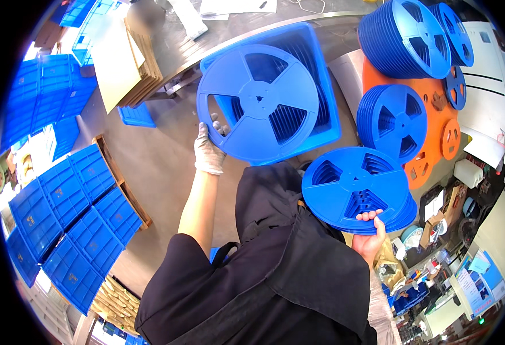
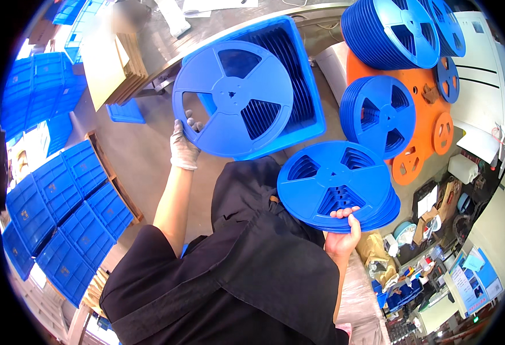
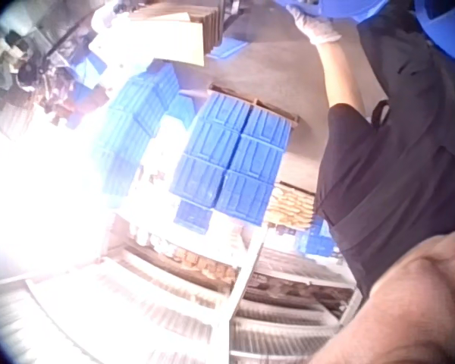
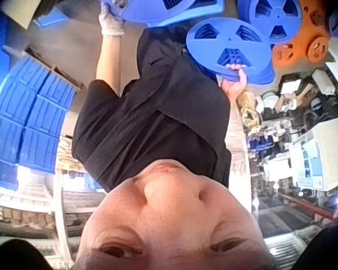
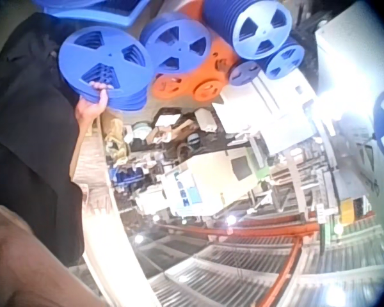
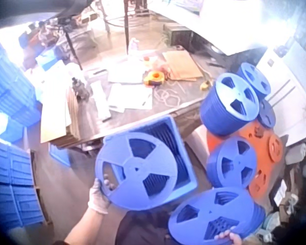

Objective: The person repeatedly picks up blue plastic reels from a blue bin and stacks them into a pile on a nearby table. The person wears white gloves and handles the reels one by one, occasionally adjusting the stack. The task continues throughout the clip with the stack growing in height.

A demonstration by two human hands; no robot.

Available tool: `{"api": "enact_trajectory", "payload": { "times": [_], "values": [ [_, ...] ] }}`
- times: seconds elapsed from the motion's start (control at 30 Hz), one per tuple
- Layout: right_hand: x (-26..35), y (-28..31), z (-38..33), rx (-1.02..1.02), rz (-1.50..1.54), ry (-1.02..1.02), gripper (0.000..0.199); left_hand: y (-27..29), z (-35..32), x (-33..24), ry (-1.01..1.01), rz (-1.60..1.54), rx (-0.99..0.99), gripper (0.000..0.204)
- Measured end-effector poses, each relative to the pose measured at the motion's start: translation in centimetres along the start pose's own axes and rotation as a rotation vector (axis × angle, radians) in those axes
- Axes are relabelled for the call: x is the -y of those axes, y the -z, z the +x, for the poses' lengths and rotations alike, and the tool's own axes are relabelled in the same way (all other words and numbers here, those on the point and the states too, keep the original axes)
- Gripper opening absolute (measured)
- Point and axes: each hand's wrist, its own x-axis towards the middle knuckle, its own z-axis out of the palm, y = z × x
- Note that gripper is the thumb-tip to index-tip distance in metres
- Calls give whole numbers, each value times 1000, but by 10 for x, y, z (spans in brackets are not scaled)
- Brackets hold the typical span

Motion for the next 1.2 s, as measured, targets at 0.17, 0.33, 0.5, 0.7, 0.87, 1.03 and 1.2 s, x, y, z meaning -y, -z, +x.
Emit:
{"api": "enact_trajectory", "payload": {
  "times": [0.17, 0.33, 0.5, 0.7, 0.87, 1.03, 1.2],
  "values": [
    [1, -2, 0, -42, 9, 15, 20, -4, 42, 16, -39, 44, -186, 38],
    [-1, 7, -1, -92, 8, 35, 20, -38, 113, 63, -140, 226, -461, 33],
    [-2, 10, -4, -164, 21, 39, 21, -77, 151, 107, -156, 371, -552, 33],
    [-6, 12, -12, -241, 33, 40, 22, -99, 176, 150, -149, 536, -542, 28],
    [-10, 14, -16, -217, 51, 53, 23, -85, 183, 170, -22, 911, -474, 45],
    [-6, 13, -17, 11, 163, 79, 21, -92, 128, 151, 206, 1374, -218, 68],
    [22, 21, -17, 266, 257, 176, 30, -23, 104, 137, 244, 1272, -24, 69]
  ]
}}
